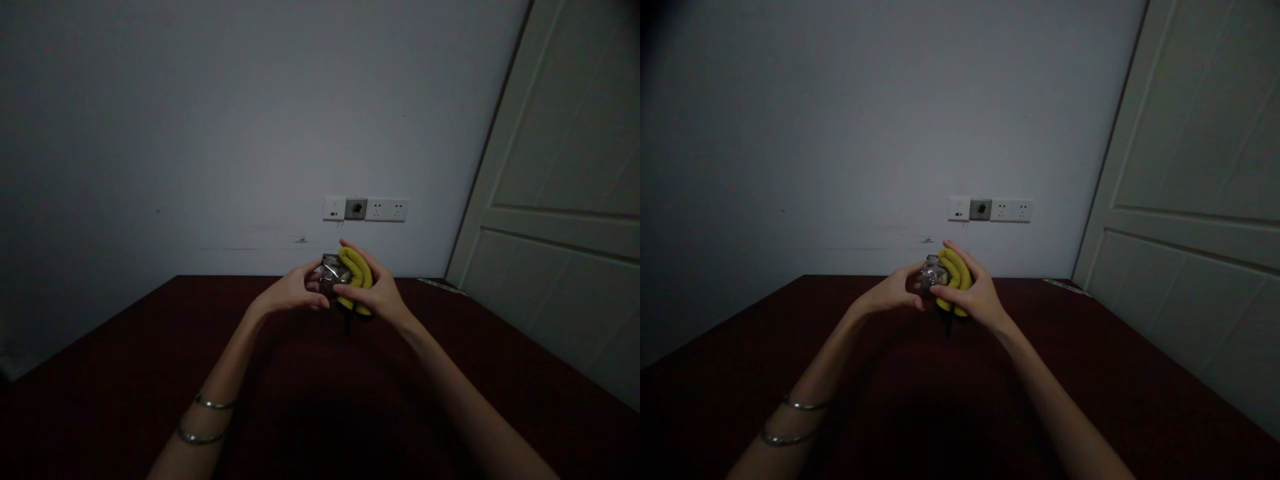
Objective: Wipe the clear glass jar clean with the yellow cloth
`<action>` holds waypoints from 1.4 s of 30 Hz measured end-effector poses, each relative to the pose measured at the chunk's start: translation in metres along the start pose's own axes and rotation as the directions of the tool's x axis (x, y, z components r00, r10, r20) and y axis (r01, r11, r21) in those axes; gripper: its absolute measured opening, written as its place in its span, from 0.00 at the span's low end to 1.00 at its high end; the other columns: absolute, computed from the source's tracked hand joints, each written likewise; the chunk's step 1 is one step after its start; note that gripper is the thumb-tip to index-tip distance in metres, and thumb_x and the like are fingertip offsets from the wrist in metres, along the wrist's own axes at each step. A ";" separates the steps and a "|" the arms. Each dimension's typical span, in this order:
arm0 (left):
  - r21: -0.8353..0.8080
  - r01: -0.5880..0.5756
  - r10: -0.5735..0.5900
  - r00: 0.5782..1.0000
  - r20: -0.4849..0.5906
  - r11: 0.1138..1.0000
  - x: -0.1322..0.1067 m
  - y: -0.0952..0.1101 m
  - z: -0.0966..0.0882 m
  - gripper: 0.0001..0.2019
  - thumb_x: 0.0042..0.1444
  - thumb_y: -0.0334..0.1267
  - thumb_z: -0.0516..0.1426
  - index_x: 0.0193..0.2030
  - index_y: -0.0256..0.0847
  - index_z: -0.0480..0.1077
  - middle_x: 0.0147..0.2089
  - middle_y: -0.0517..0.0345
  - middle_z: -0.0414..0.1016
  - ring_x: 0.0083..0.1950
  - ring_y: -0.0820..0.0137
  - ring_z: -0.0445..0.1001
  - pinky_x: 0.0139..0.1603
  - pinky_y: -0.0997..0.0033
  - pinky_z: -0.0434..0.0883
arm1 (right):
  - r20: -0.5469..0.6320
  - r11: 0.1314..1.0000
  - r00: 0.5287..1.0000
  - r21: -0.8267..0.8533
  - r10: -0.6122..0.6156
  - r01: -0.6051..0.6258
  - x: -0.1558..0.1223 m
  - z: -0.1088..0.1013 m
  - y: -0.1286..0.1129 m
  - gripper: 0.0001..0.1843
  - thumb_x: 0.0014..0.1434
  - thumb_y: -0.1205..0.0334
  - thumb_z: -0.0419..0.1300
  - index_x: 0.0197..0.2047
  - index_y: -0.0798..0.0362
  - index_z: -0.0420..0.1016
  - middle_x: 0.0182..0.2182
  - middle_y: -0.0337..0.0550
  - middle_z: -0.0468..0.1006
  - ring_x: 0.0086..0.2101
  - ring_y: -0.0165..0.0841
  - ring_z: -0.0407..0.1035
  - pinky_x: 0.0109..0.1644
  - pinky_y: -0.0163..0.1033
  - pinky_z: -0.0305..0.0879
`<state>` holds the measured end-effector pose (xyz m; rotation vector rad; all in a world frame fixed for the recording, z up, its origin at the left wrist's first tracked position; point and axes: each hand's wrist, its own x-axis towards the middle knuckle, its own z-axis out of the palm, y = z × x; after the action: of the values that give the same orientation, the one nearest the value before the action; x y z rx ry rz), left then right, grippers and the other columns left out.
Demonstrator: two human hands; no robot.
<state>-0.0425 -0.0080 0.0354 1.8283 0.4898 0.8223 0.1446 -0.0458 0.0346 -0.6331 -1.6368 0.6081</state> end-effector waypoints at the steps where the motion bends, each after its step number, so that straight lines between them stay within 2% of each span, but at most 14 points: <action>1: 0.016 -0.017 0.016 1.000 0.020 1.000 0.000 -0.001 -0.001 0.41 0.35 0.37 0.69 0.59 0.40 0.60 0.51 0.45 0.71 0.48 0.60 0.73 0.46 0.61 0.71 | -0.015 0.997 0.998 0.062 0.056 -0.055 0.001 0.000 0.001 0.39 0.40 0.60 0.71 0.57 0.46 0.67 0.57 0.44 0.69 0.55 0.44 0.65 0.59 0.52 0.61; 4: 0.159 -0.059 0.070 0.996 -0.062 0.986 0.000 -0.002 -0.001 0.51 0.34 0.36 0.70 0.66 0.45 0.50 0.63 0.39 0.58 0.52 0.55 0.70 0.49 0.55 0.70 | -0.053 0.966 0.981 0.192 0.188 -0.175 0.003 0.002 0.006 0.40 0.38 0.59 0.71 0.57 0.47 0.67 0.53 0.45 0.73 0.52 0.44 0.68 0.54 0.49 0.67; 6: 0.278 -0.045 0.086 0.987 -0.134 0.959 -0.001 -0.002 0.001 0.57 0.32 0.37 0.70 0.68 0.47 0.44 0.67 0.37 0.52 0.53 0.53 0.69 0.49 0.52 0.70 | -0.077 0.941 0.961 0.238 0.266 -0.241 0.004 0.005 0.008 0.41 0.38 0.59 0.71 0.58 0.48 0.67 0.53 0.47 0.73 0.50 0.44 0.69 0.52 0.48 0.69; 8: 0.351 -0.040 0.099 0.983 -0.152 0.935 -0.001 -0.001 0.003 0.59 0.32 0.39 0.70 0.69 0.44 0.42 0.64 0.36 0.57 0.53 0.51 0.69 0.50 0.50 0.70 | -0.093 0.920 0.942 0.264 0.321 -0.288 0.004 0.007 0.009 0.42 0.38 0.59 0.71 0.58 0.49 0.66 0.54 0.48 0.72 0.50 0.44 0.69 0.51 0.48 0.69; 11: 0.424 -0.066 0.151 0.973 -0.172 0.903 0.000 0.000 0.005 0.54 0.33 0.41 0.70 0.67 0.39 0.49 0.59 0.37 0.65 0.56 0.51 0.68 0.55 0.48 0.66 | -0.093 0.907 0.932 0.284 0.349 -0.311 0.005 0.009 0.007 0.42 0.38 0.60 0.70 0.58 0.50 0.66 0.54 0.48 0.72 0.51 0.44 0.69 0.53 0.47 0.68; 15: 0.454 -0.113 0.228 0.952 -0.206 0.884 0.003 -0.002 0.006 0.48 0.34 0.42 0.70 0.64 0.39 0.56 0.60 0.41 0.65 0.59 0.54 0.66 0.60 0.51 0.62 | -0.073 0.894 0.927 0.302 0.368 -0.331 0.004 0.012 0.001 0.42 0.39 0.59 0.70 0.58 0.52 0.65 0.54 0.50 0.72 0.51 0.45 0.68 0.54 0.47 0.67; 22: 0.434 -0.118 0.207 0.964 -0.164 0.893 0.001 -0.005 0.003 0.47 0.32 0.41 0.70 0.62 0.38 0.59 0.56 0.43 0.70 0.56 0.55 0.70 0.57 0.52 0.65 | -0.016 0.900 0.922 0.226 0.386 -0.373 0.004 0.011 -0.003 0.42 0.40 0.57 0.69 0.59 0.55 0.64 0.54 0.53 0.71 0.52 0.46 0.67 0.56 0.49 0.65; 26: 0.467 -0.112 0.226 0.954 -0.195 0.877 0.000 -0.004 0.004 0.48 0.31 0.40 0.70 0.62 0.37 0.59 0.58 0.42 0.69 0.57 0.53 0.68 0.58 0.51 0.65 | 0.015 0.927 0.945 0.191 0.326 -0.323 0.006 0.008 0.003 0.38 0.46 0.50 0.66 0.59 0.52 0.64 0.54 0.50 0.72 0.53 0.45 0.67 0.58 0.51 0.63; 30: 0.446 -0.116 0.235 0.946 -0.222 0.887 0.000 -0.006 0.006 0.48 0.30 0.38 0.70 0.62 0.38 0.59 0.57 0.43 0.70 0.57 0.53 0.69 0.57 0.51 0.66 | -0.051 0.975 0.978 0.110 0.201 -0.194 0.007 0.009 0.010 0.31 0.53 0.42 0.58 0.56 0.50 0.70 0.56 0.46 0.70 0.56 0.42 0.64 0.62 0.51 0.56; 35: 0.393 -0.152 0.251 0.944 -0.214 0.907 0.000 -0.009 0.005 0.48 0.29 0.38 0.71 0.62 0.37 0.60 0.57 0.43 0.69 0.56 0.54 0.69 0.58 0.52 0.65 | -0.116 0.995 0.992 -0.093 -0.042 0.032 0.002 0.012 0.008 0.22 0.58 0.47 0.56 0.53 0.46 0.73 0.56 0.45 0.70 0.57 0.39 0.62 0.64 0.53 0.53; 39: 0.360 -0.142 0.221 0.957 -0.190 0.922 0.000 -0.008 0.006 0.46 0.31 0.37 0.70 0.61 0.38 0.60 0.55 0.44 0.71 0.53 0.55 0.71 0.56 0.51 0.67 | 0.029 0.950 0.971 -0.203 -0.238 0.239 -0.005 0.010 -0.003 0.15 0.59 0.54 0.57 0.50 0.39 0.74 0.60 0.37 0.65 0.59 0.37 0.60 0.64 0.52 0.52; 42: 0.320 -0.147 0.215 0.959 -0.187 0.936 0.000 -0.007 0.010 0.45 0.31 0.38 0.71 0.60 0.38 0.61 0.54 0.45 0.72 0.52 0.57 0.72 0.54 0.55 0.68 | 0.054 0.941 0.960 -0.188 -0.275 0.280 -0.006 0.008 -0.008 0.13 0.58 0.56 0.58 0.47 0.38 0.76 0.58 0.35 0.68 0.58 0.38 0.62 0.63 0.53 0.54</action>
<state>-0.0351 -0.0115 0.0271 2.0998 0.6212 1.1355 0.1368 -0.0566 0.0349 -0.5217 -1.7858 0.2534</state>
